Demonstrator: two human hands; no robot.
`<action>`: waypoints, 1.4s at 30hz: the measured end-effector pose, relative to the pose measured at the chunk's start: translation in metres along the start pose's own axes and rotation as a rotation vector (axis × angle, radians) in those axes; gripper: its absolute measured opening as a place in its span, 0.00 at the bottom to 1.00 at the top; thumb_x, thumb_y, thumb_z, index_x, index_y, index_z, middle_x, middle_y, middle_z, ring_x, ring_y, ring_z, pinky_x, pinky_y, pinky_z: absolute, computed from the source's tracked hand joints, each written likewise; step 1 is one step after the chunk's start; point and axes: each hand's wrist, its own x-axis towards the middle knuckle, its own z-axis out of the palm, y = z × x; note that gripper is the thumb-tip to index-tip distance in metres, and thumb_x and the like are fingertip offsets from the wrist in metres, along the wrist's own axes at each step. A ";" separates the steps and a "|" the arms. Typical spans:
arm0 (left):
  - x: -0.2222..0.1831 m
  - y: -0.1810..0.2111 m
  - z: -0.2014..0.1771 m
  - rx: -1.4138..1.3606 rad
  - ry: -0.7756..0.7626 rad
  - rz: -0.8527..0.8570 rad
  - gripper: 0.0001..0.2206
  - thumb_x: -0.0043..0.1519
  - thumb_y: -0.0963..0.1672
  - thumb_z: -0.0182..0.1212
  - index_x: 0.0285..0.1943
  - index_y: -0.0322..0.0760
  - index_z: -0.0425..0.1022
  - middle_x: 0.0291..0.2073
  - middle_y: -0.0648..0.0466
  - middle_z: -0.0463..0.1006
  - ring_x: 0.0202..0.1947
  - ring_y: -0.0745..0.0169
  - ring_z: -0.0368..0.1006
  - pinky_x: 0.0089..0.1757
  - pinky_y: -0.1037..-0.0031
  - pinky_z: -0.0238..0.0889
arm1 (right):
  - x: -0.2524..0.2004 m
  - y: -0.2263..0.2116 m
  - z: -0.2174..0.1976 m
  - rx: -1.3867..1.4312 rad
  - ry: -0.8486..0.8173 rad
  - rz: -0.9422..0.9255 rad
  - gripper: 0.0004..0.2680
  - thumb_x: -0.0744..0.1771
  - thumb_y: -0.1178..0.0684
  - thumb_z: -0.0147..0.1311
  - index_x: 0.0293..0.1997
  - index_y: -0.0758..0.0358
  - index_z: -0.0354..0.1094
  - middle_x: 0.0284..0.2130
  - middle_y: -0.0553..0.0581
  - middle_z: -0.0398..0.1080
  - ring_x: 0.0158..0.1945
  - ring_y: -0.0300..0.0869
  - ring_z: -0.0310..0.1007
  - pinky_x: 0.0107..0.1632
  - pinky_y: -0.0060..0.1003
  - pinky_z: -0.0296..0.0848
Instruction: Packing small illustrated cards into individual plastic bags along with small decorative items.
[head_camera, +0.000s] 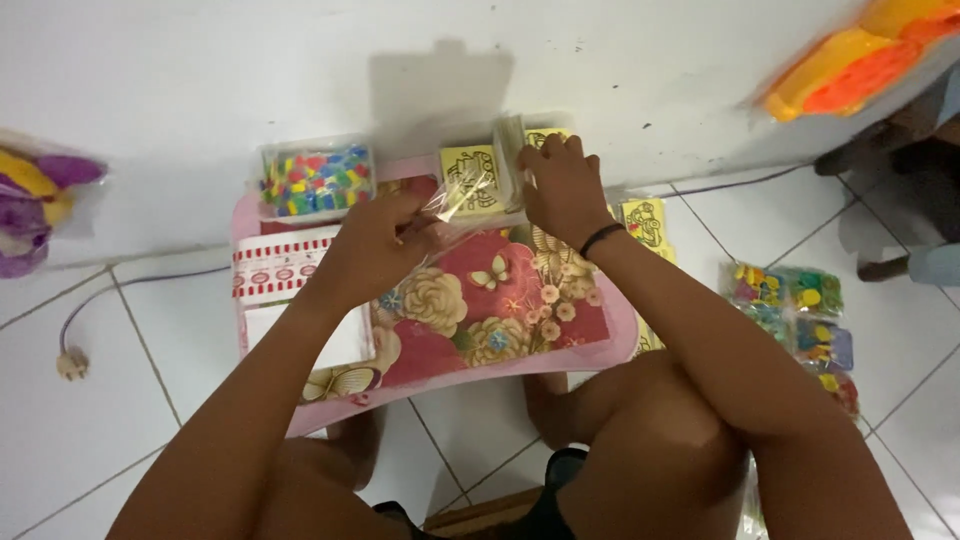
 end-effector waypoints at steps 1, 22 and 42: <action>0.003 -0.003 0.003 0.001 -0.008 0.004 0.10 0.61 0.45 0.61 0.33 0.32 0.72 0.21 0.36 0.74 0.27 0.36 0.75 0.33 0.54 0.62 | -0.002 0.002 -0.001 0.000 0.000 0.009 0.09 0.65 0.53 0.58 0.49 0.50 0.68 0.42 0.52 0.63 0.53 0.51 0.63 0.50 0.54 0.69; 0.027 -0.011 0.031 -0.053 -0.148 0.017 0.10 0.62 0.44 0.58 0.43 0.30 0.80 0.29 0.39 0.80 0.32 0.41 0.78 0.35 0.59 0.66 | -0.011 0.021 0.022 -0.438 0.469 -0.611 0.04 0.67 0.57 0.53 0.37 0.50 0.71 0.43 0.58 0.67 0.51 0.54 0.64 0.59 0.70 0.57; 0.025 -0.007 0.022 -0.078 -0.166 -0.001 0.08 0.64 0.42 0.56 0.42 0.32 0.80 0.30 0.40 0.81 0.32 0.38 0.79 0.37 0.56 0.67 | -0.003 0.032 0.037 0.192 -0.073 -0.342 0.36 0.54 0.45 0.75 0.67 0.54 0.55 0.69 0.72 0.46 0.67 0.67 0.61 0.56 0.55 0.74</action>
